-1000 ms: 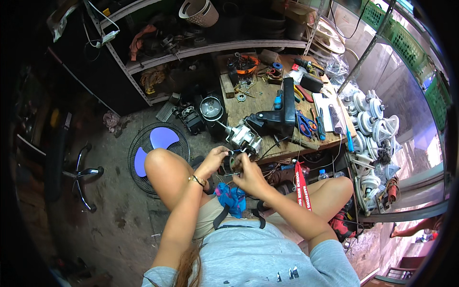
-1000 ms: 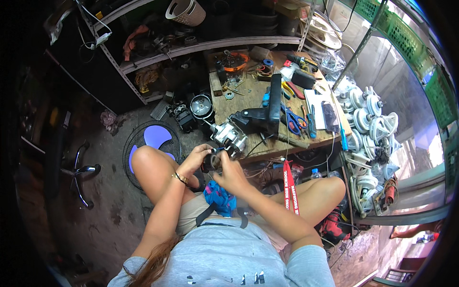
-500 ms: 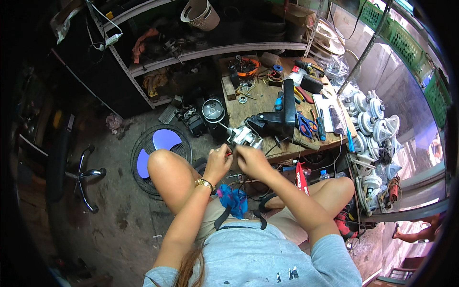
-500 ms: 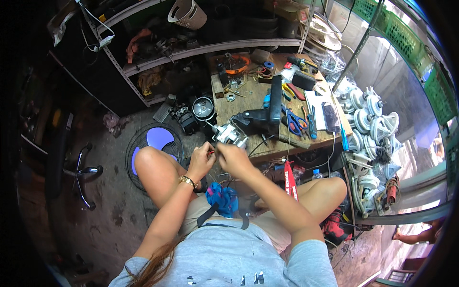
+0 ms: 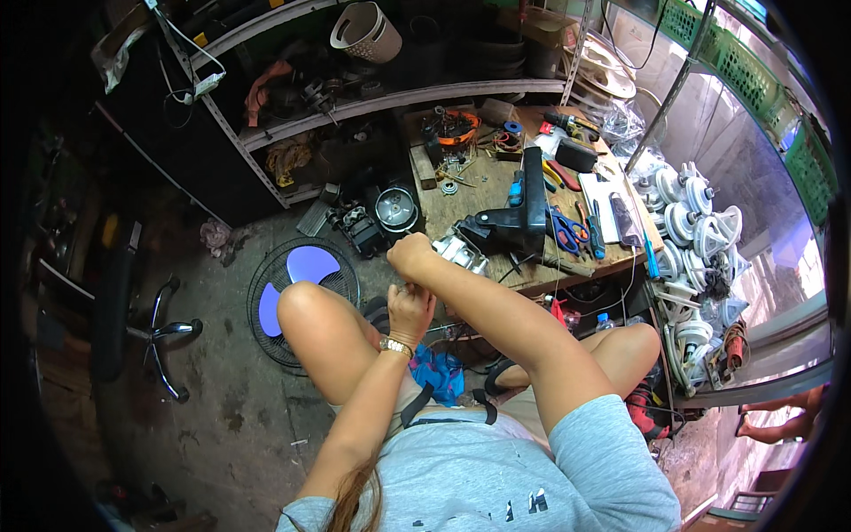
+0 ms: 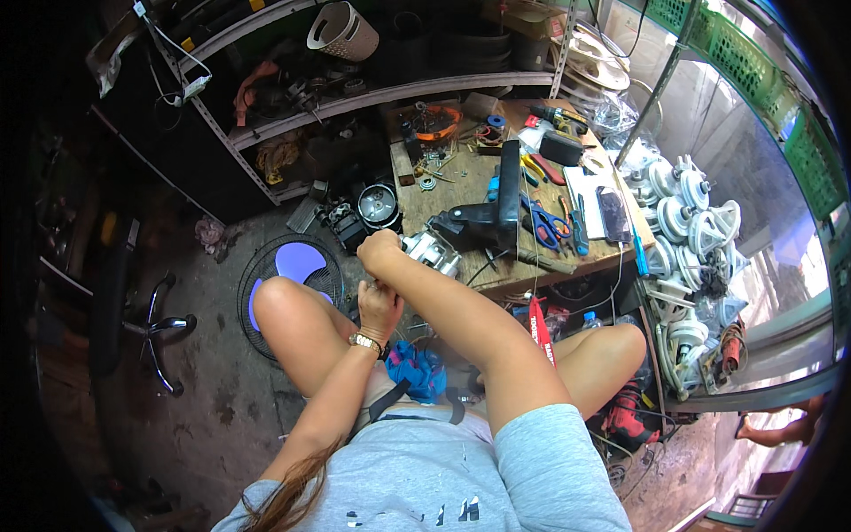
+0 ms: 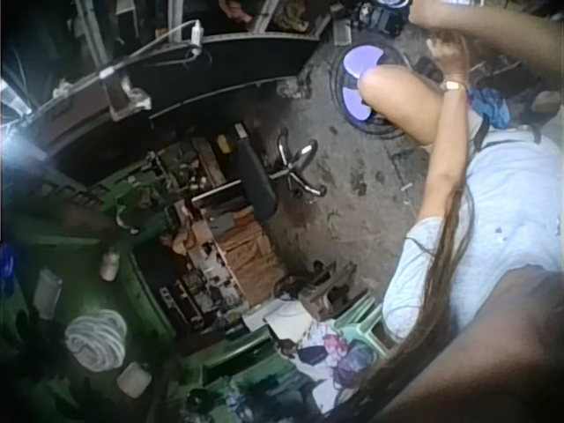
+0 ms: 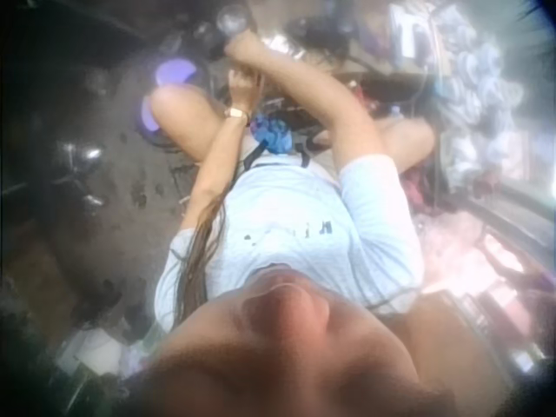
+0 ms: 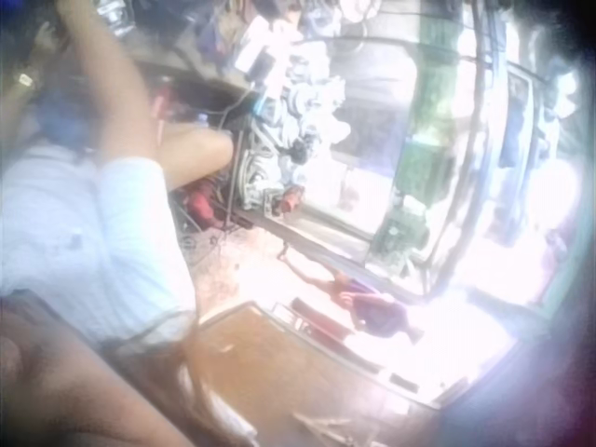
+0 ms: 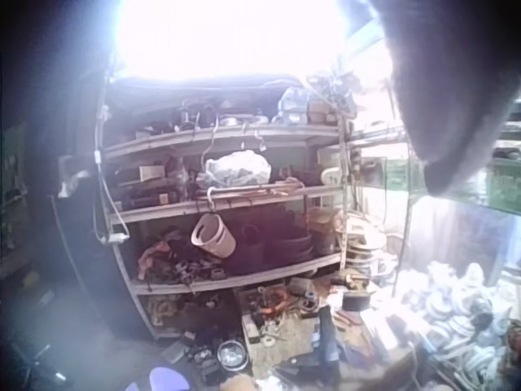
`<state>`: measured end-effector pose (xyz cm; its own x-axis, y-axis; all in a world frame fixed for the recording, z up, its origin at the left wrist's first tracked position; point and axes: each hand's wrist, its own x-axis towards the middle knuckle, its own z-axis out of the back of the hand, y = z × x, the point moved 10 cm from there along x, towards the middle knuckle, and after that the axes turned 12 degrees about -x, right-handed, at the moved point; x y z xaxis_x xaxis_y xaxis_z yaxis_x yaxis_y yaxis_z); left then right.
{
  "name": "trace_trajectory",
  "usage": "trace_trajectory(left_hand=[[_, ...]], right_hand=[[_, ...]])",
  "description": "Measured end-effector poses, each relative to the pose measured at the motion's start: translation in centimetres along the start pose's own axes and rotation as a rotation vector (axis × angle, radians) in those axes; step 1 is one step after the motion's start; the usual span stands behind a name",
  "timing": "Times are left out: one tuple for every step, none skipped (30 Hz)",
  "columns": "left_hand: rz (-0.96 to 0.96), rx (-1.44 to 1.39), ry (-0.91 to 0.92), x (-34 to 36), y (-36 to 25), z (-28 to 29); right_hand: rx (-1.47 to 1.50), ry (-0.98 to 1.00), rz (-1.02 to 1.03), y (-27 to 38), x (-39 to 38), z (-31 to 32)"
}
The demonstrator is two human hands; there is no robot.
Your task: The person manipulates a motor assembly by hand, pulling on wires and adjusting components. They then use a screwdriver to tighten a screw on the housing.
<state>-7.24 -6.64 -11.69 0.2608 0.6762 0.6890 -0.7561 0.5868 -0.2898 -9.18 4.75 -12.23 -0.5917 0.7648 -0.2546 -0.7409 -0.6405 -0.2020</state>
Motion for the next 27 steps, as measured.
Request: trace_trajectory(left_hand=[[0.02,-0.056,0.009,0.0,0.2,0.2],[0.038,-0.114,0.019,0.1,0.4,0.4],[0.055,-0.172,0.028,0.2,0.5,0.5],[0.123,-0.241,0.02,-0.1,1.1,0.7],[0.184,-0.316,0.013,-0.2,1.5,0.6],[0.246,-0.384,0.004,-0.3,2.1,0.7],[0.325,-0.43,0.055,-0.2,2.3,0.2],[0.459,-0.517,0.075,-0.6,3.2,-0.3],[0.594,-0.603,0.094,-1.0,3.9,-0.9],[0.729,-0.69,0.116,-1.4,4.4,-1.4],[0.75,-0.701,0.172,-1.0,4.1,-1.1],[0.748,-0.751,0.248,-1.2,4.5,-2.1],[0.745,-0.794,0.316,-1.7,5.3,-2.9],[0.742,-0.841,0.388,-2.1,5.7,-4.1],[0.875,-1.071,0.405,-2.9,6.0,-5.5],[0.931,-1.156,0.427,-3.0,6.0,-5.9],[0.987,-1.242,0.454,-3.0,5.8,-6.2],[1.041,-1.328,0.481,-3.1,5.5,-6.5],[1.033,-1.372,0.488,-3.1,5.6,-6.6],[1.05,-1.395,0.493,-3.1,5.7,-6.6],[1.068,-1.417,0.497,-3.3,5.7,-6.6],[1.089,-1.438,0.495,-3.5,6.0,-6.5],[1.098,-1.414,0.488,-3.5,6.3,-6.3],[1.058,-1.333,0.441,-3.3,6.4,-6.0],[1.018,-1.253,0.392,-2.9,6.0,-5.6],[0.978,-1.173,0.342,-2.5,5.8,-5.2],[0.917,-0.99,0.341,-2.2,6.1,-4.6]], right_hand=[[0.024,-0.05,-0.021,-0.1,-0.2,0.4],[0.049,-0.099,-0.044,-0.4,-0.5,0.7],[0.074,-0.18,-0.081,-1.4,-1.0,1.3],[0.099,-0.258,-0.105,-2.2,-2.2,2.7],[0.164,-0.318,-0.134,-3.6,-3.4,3.2],[0.199,-0.3,-0.133,-4.5,-4.6,3.8],[0.278,-0.336,-0.188,-6.2,-5.8,3.5],[0.359,-0.37,-0.237,-7.4,-7.0,3.3],[0.444,-0.376,-0.277,-8.2,-8.0,2.8],[0.528,-0.381,-0.32,-8.5,-9.7,2.9],[0.613,-0.386,-0.362,-8.6,-11.1,2.4],[0.703,-0.447,-0.398,-8.5,-12.4,1.4],[0.815,-0.467,-0.404,-8.0,-13.4,0.2],[0.927,-0.483,-0.414,-7.2,-14.4,-1.1],[0.976,-0.586,-0.412,-6.2,-15.8,-1.7],[1.025,-0.69,-0.409,-5.2,-17.2,-2.1],[1.092,-0.654,-0.432,-4.0,-18.2,-2.6],[1.127,-0.639,-0.454,-3.1,-18.4,-4.1],[1.096,-0.61,-0.465,-2.1,-18.7,-5.2],[1.062,-0.584,-0.479,-1.5,-18.8,-6.4],[0.969,-0.609,-0.457,-0.9,-18.9,-7.0],[0.908,-0.653,-0.413,-0.3,-18.8,-7.4],[0.845,-0.698,-0.372,0.0,-18.8,-7.5],[0.782,-0.741,-0.329,0.4,-18.9,-7.5],[0.783,-0.733,-0.308,0.6,-19.0,-7.3],[0.791,-0.68,-0.306,0.6,-18.8,-7.6],[0.799,-0.627,-0.303,0.5,-18.6,-7.9]])
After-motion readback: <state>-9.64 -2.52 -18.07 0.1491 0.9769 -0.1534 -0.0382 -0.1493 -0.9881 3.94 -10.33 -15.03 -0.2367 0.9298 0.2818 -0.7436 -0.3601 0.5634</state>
